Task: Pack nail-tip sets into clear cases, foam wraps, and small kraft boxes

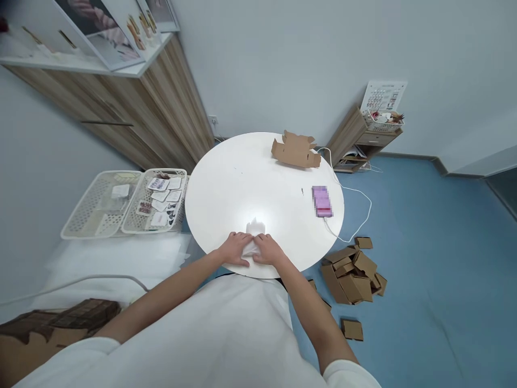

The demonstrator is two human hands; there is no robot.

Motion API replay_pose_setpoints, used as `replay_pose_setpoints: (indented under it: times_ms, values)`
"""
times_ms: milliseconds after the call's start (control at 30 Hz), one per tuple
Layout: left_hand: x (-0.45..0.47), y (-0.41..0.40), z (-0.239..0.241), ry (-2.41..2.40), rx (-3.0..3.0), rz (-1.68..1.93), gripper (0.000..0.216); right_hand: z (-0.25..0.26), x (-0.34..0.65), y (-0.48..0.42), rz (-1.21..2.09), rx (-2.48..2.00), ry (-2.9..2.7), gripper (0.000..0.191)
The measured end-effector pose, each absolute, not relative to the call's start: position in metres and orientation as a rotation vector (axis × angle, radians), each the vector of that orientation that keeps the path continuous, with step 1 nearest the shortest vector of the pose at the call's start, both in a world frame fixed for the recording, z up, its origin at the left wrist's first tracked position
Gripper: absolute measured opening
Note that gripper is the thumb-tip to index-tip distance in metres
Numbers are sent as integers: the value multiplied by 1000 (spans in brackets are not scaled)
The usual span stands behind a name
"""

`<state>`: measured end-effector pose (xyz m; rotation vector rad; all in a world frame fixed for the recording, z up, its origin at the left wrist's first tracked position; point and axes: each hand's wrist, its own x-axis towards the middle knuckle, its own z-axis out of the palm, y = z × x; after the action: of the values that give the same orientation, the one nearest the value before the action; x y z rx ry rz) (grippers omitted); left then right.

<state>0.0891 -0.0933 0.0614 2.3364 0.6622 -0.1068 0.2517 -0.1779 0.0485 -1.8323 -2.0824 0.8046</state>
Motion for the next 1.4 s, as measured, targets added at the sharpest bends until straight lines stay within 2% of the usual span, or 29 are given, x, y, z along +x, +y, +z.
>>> replay_pose_setpoints:
  times_ms: [100, 233, 367, 600, 800, 867, 1067, 1233, 1400]
  values:
    - [84, -101, 60, 730, 2258, -142, 42, 50, 247, -188, 878, -1856, -1967, 32]
    - [87, -100, 51, 900, 2147, -83, 32, 48, 246, -188, 956, -1952, -1793, 20]
    - [93, -89, 45, 969, 1950, -33, 18, 46, 253, -175, 1037, -2024, -1551, 27]
    - [100, -88, 34, 1185, 1769, 170, 37, 32, 246, -163, 938, -2188, -1188, 32]
    - [111, -91, 24, 1368, 1807, 186, 47, 28, 235, -186, 783, -2263, -1102, 61]
    - [113, -90, 24, 1401, 1770, 180, 50, 30, 234, -193, 773, -2250, -1124, 59]
    - [113, -93, 26, 1423, 1733, 130, 40, 31, 234, -196, 858, -2167, -1350, 43]
    - [107, -103, 31, 1485, 1636, 150, 51, 28, 239, -195, 984, -2083, -1351, 47]
    - [105, -112, 33, 1534, 1570, 174, 43, 25, 244, -207, 1087, -1957, -1100, 57]
